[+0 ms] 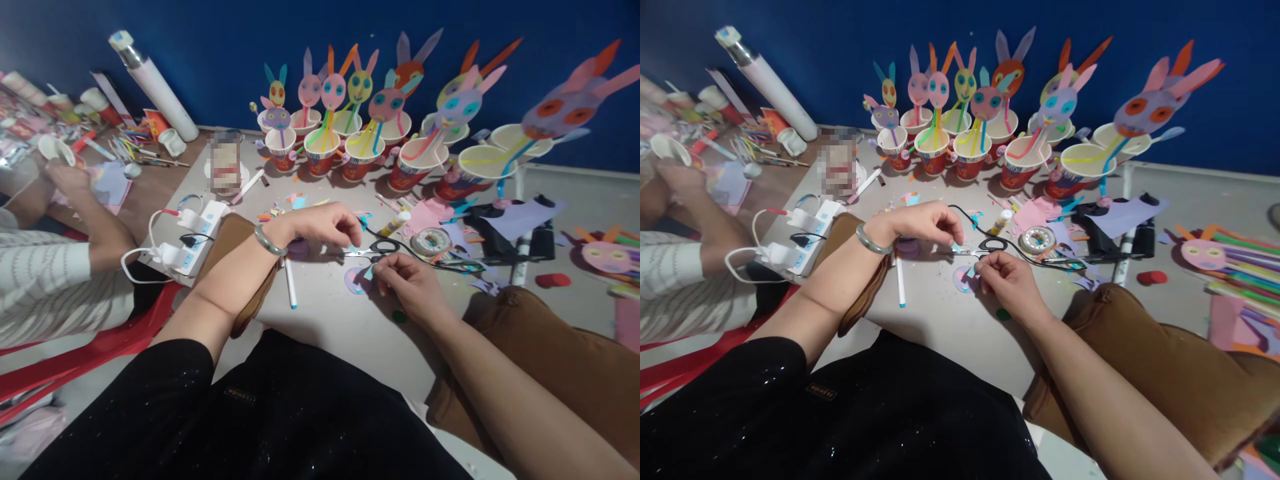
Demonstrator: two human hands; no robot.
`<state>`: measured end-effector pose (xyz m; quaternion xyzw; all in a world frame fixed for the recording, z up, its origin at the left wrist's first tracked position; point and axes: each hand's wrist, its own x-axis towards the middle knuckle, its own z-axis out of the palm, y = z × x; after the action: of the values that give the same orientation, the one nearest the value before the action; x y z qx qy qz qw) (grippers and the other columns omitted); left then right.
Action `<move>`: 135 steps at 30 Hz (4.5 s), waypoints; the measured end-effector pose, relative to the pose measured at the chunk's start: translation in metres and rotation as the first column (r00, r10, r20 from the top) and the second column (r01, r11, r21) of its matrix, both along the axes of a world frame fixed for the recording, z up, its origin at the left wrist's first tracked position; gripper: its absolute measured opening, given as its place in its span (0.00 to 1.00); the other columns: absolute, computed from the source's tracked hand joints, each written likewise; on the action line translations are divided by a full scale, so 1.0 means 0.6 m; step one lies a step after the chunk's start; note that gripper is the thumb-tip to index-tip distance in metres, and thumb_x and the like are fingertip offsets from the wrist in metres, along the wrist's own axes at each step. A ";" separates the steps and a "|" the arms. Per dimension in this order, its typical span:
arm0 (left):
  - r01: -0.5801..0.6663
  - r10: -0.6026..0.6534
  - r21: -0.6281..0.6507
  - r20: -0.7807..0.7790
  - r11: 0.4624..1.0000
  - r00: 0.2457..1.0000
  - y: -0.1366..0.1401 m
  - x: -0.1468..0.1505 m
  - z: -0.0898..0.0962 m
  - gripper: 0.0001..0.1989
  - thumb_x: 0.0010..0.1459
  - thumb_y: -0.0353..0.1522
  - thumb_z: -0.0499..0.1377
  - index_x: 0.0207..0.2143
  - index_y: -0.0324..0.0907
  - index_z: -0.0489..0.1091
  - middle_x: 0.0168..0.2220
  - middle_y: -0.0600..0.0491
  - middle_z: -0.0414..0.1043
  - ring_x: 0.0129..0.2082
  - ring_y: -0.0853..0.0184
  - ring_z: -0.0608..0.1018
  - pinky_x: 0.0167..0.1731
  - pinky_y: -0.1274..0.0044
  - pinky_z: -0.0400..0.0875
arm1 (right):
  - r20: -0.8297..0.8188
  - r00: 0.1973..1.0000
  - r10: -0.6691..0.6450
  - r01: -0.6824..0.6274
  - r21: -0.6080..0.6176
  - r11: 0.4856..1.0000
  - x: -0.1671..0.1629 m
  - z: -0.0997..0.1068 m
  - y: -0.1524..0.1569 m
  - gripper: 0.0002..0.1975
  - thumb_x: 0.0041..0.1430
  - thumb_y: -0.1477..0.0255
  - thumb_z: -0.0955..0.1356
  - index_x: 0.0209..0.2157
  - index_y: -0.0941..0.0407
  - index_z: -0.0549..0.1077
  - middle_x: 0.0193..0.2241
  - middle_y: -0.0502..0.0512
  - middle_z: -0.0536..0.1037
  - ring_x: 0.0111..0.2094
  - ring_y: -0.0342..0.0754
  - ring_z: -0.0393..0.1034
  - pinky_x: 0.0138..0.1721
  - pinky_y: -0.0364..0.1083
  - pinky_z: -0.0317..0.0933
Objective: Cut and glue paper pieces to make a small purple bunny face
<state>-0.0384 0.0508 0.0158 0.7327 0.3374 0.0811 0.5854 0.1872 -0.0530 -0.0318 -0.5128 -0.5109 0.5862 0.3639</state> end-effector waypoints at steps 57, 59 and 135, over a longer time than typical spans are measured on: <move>0.199 -0.221 -0.217 -0.080 0.956 0.972 -0.046 0.051 -0.007 0.03 0.50 0.27 0.60 0.25 0.38 0.73 0.20 0.55 0.73 0.18 0.75 0.70 0.20 0.82 0.61 | 0.007 0.990 0.142 -0.142 -0.058 0.988 -0.001 0.008 -0.003 0.22 0.45 0.54 0.79 0.27 0.55 0.73 0.16 0.45 0.70 0.15 0.39 0.62 0.17 0.40 0.53; 0.188 -0.211 -0.228 -0.082 0.955 0.974 -0.047 0.051 -0.005 0.03 0.50 0.27 0.60 0.25 0.38 0.73 0.20 0.55 0.74 0.18 0.75 0.71 0.20 0.82 0.62 | 0.007 0.989 0.145 -0.145 -0.062 0.988 -0.002 0.009 -0.004 0.22 0.45 0.54 0.79 0.27 0.55 0.73 0.15 0.45 0.70 0.15 0.39 0.62 0.16 0.40 0.52; 0.018 -0.020 -0.022 -0.094 1.000 0.995 -0.044 0.053 0.011 0.07 0.55 0.28 0.62 0.25 0.37 0.71 0.18 0.58 0.68 0.17 0.77 0.67 0.21 0.81 0.58 | 0.026 0.988 0.151 -0.150 -0.036 0.988 -0.006 0.012 -0.007 0.25 0.53 0.46 0.74 0.25 0.55 0.73 0.15 0.48 0.72 0.16 0.40 0.63 0.19 0.42 0.58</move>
<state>-0.0064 0.0242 0.0226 0.7327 0.3584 0.0377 0.5773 0.1837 -0.0574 -0.0244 -0.4872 -0.5434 0.6131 0.3024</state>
